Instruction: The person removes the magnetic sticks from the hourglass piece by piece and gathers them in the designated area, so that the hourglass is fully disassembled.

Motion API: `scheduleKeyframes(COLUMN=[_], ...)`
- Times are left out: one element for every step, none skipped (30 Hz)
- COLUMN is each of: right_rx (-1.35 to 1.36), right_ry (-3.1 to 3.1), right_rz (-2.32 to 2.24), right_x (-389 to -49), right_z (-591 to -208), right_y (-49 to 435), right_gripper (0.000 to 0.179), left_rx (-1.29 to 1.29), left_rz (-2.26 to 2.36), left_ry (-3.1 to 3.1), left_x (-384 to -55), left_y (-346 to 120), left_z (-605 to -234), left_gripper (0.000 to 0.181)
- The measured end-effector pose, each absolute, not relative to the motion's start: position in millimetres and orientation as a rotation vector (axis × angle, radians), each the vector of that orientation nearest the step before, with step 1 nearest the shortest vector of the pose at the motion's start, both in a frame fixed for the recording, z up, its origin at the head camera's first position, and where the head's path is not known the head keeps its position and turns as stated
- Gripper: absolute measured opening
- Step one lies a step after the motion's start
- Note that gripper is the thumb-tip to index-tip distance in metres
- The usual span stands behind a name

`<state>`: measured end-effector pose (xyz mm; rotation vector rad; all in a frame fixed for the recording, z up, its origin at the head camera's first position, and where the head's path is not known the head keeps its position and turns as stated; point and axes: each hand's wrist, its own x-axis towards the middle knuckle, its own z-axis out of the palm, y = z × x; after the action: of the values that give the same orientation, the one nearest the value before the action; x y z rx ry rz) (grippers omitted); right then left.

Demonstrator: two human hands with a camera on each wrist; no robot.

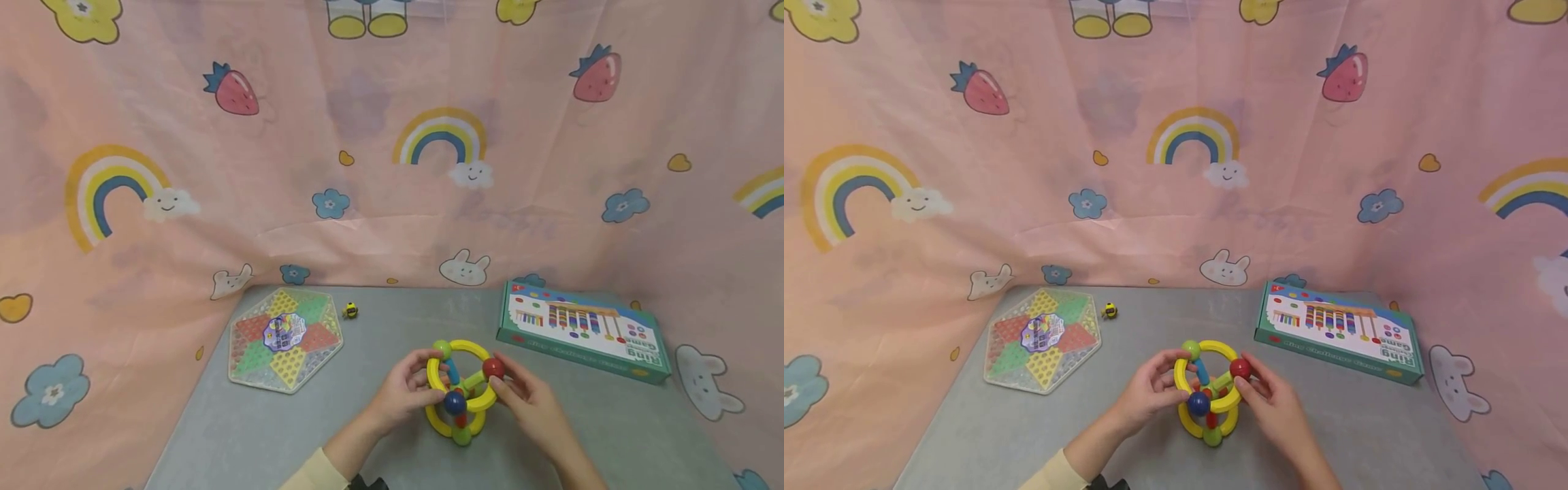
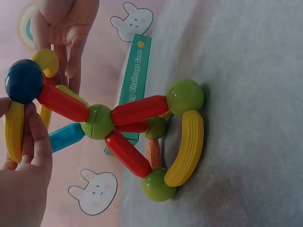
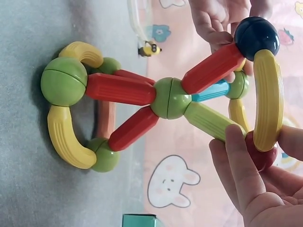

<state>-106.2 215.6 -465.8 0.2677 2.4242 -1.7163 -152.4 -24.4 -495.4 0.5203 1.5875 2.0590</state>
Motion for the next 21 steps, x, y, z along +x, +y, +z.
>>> scheduleKeyframes(right_rx=[0.264,0.267,0.270,0.267,0.269,0.271,0.272,0.278,0.278,0.278,0.284,0.278,0.278,0.277,0.277,0.276,0.275,0.274,0.278,0.278,0.279], right_ry=[2.432,2.436,2.441,2.449,2.452,2.458,2.464,2.466,2.469,2.471,2.468,2.473,2.473,2.474,2.477,2.478,2.479,2.480,2.476,2.474,2.473], right_rz=[-1.713,-1.713,-1.709,-1.704,-1.700,-1.695,-1.687,-1.679,-1.672,-1.667,-1.666,-1.661,-1.658,-1.657,-1.655,-1.653,-1.653,-1.652,-1.654,-1.655,-1.654], right_x=[-105.8,-105.5,-105.2,-104.9,-104.8,-104.8,-105.0,-105.3,-105.5,-105.7,-105.8,-105.6,-105.5,-105.3,-105.2,-105.0,-105.0,-104.9,-105.2,-105.1,-105.2], right_z=[-465.5,-465.3,-465.2,-465.2,-465.2,-465.2,-465.0,-464.9,-464.8,-464.6,-464.4,-464.6,-464.6,-464.5,-464.4,-464.2,-464.0,-463.7,-463.2,-462.8,-462.5], right_y=[215.5,215.3,215.2,215.2,215.1,215.0,215.1,215.0,215.1,215.1,215.0,215.1,215.1,215.2,215.3,215.4,215.6,215.8,215.9,216.0,216.1], right_gripper=[0.067,0.066,0.065,0.065,0.065,0.064,0.065,0.065,0.065,0.066,0.065,0.066,0.066,0.065,0.065,0.065,0.064,0.064,0.064,0.064,0.064], left_rx=[0.512,0.505,0.499,0.491,0.484,0.479,0.475,0.473,0.472,0.471,0.472,0.473,0.474,0.474,0.471,0.468,0.469,0.469,0.471,0.477,0.486], left_rz=[2.062,2.063,2.065,2.064,2.064,2.061,2.060,2.062,2.062,2.060,2.059,2.057,2.055,2.048,2.036,2.028,2.019,2.014,2.011,2.009,2.010], left_ry=[1.582,1.575,1.571,1.571,1.571,1.575,1.579,1.582,1.589,1.596,1.602,1.611,1.616,1.622,1.630,1.633,1.632,1.630,1.626,1.623,1.617], left_x=[-152.3,-152.2,-152.2,-152.3,-152.3,-152.3,-152.2,-151.8,-151.5,-151.3,-150.9,-150.5,-150.0,-149.5,-149.2,-148.7,-148.0,-147.5,-146.9,-146.3,-146.0], left_y=[-24.3,-24.2,-24.1,-24.0,-24.0,-24.0,-24.0,-23.9,-23.9,-23.8,-23.7,-23.6,-23.6,-23.5,-23.5,-23.6,-23.9,-24.1,-24.6,-25.2,-26.0], left_z=[-495.0,-494.5,-494.3,-494.1,-493.8,-493.6,-493.5,-493.2,-493.3,-493.4,-493.6,-493.7,-493.9,-494.2,-494.8,-495.1,-495.2,-495.4,-495.4,-495.2,-495.4], left_gripper=[0.058,0.059,0.059,0.059,0.060,0.060,0.061,0.061,0.061,0.062,0.062,0.063,0.064,0.063,0.063,0.062,0.062,0.061,0.060,0.059,0.059])
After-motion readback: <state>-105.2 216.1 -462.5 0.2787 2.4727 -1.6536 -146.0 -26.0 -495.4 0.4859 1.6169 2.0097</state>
